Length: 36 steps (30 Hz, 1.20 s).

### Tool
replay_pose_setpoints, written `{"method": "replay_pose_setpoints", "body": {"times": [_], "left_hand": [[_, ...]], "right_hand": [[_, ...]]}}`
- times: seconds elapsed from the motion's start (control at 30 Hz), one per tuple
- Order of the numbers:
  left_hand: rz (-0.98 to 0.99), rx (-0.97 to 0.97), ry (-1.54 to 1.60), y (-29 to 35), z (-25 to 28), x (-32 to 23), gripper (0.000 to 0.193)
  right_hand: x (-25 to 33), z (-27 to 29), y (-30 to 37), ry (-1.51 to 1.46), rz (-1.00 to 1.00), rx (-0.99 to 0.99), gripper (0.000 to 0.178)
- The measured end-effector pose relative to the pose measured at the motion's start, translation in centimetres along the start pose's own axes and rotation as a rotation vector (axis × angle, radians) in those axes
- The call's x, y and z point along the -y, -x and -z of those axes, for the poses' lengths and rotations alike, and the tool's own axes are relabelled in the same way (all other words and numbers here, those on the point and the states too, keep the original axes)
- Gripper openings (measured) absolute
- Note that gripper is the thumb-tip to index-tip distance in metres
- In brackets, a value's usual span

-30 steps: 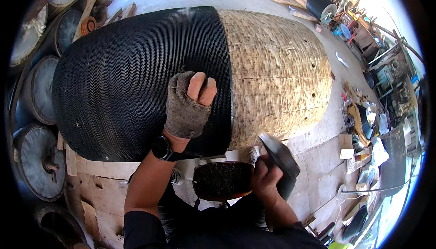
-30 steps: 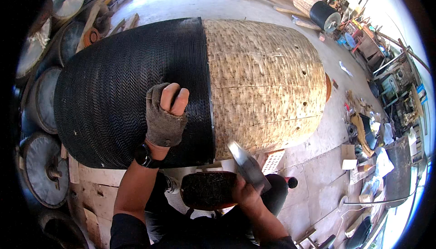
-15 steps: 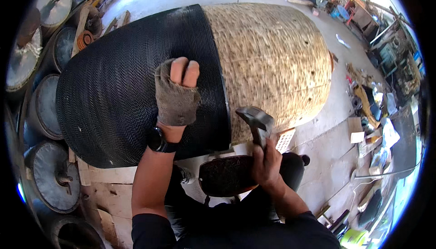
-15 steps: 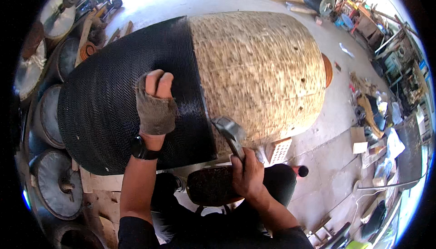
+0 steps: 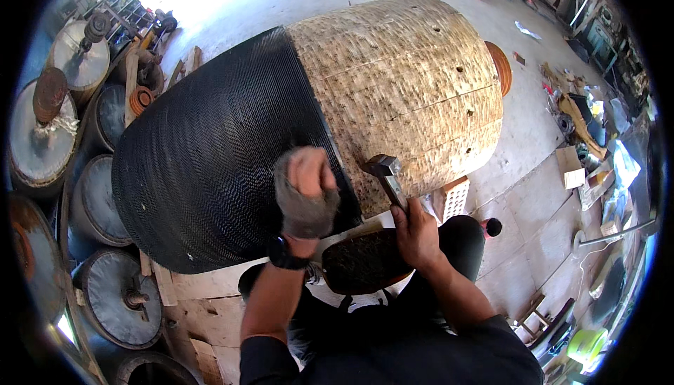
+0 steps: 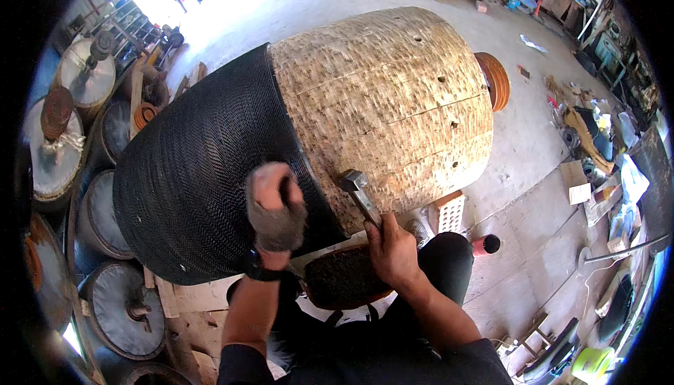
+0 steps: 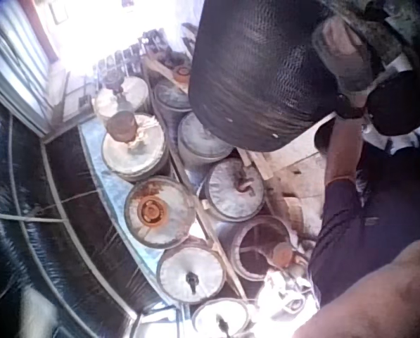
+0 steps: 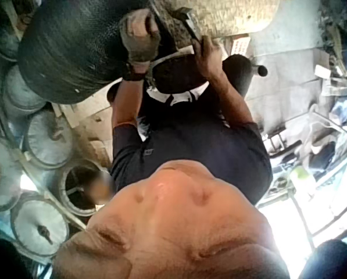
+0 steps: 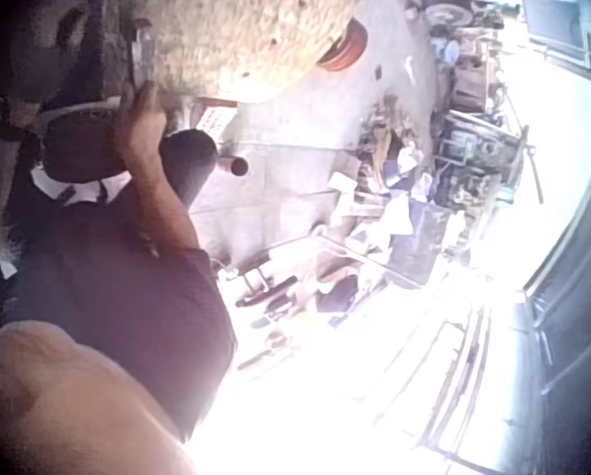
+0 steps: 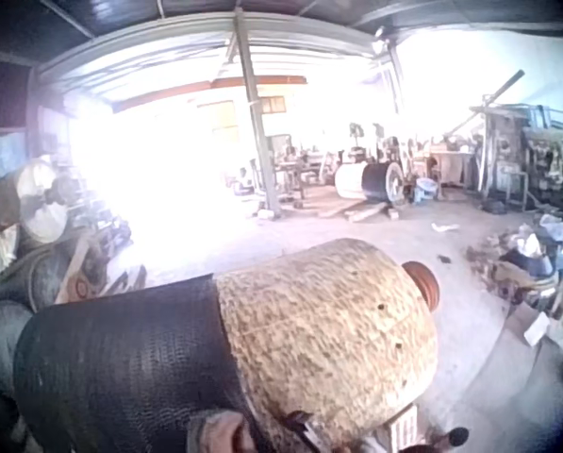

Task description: The person hammers the edge of a black mesh wrap onto a large cylindrical wooden object using a hammer.

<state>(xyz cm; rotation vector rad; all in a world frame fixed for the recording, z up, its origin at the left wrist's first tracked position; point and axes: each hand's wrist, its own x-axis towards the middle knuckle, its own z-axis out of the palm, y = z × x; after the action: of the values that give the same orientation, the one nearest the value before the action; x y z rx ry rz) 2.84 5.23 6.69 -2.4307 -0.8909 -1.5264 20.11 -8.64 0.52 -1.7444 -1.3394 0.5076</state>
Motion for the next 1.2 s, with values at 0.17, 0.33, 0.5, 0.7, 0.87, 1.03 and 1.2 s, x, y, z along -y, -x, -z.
{"method": "replay_pose_setpoints", "body": {"times": [0.17,0.33,0.5,0.7,0.87,1.03,1.2], "left_hand": [[0.191,0.127,0.124,3.8,-0.9,-1.7,0.037],[0.233,0.281,0.057,2.9,-0.1,-2.0,0.038],[0.372,0.277,0.109,2.4,0.0,-2.1,0.042],[0.359,0.282,0.043,1.6,-0.4,-2.8,0.049],[0.440,0.274,0.111,1.2,-1.1,-3.7,0.063],[0.356,0.231,0.010,1.9,-1.7,-3.4,0.061],[0.345,0.215,-0.041,1.5,-1.8,-3.5,0.059]], "right_hand": [[0.2,0.2,-0.1,-0.018,0.013,0.040,0.024],[0.1,0.1,0.1,-0.024,-0.028,0.071,0.023],[0.6,0.4,0.2,-0.014,0.003,0.063,0.023],[0.7,0.4,0.3,-0.013,0.044,0.048,0.022],[1.8,0.8,0.3,0.014,0.122,0.040,0.019],[1.5,0.8,0.0,0.041,0.135,0.056,0.022],[2.4,1.2,-0.3,0.178,0.079,0.110,0.020]]}}
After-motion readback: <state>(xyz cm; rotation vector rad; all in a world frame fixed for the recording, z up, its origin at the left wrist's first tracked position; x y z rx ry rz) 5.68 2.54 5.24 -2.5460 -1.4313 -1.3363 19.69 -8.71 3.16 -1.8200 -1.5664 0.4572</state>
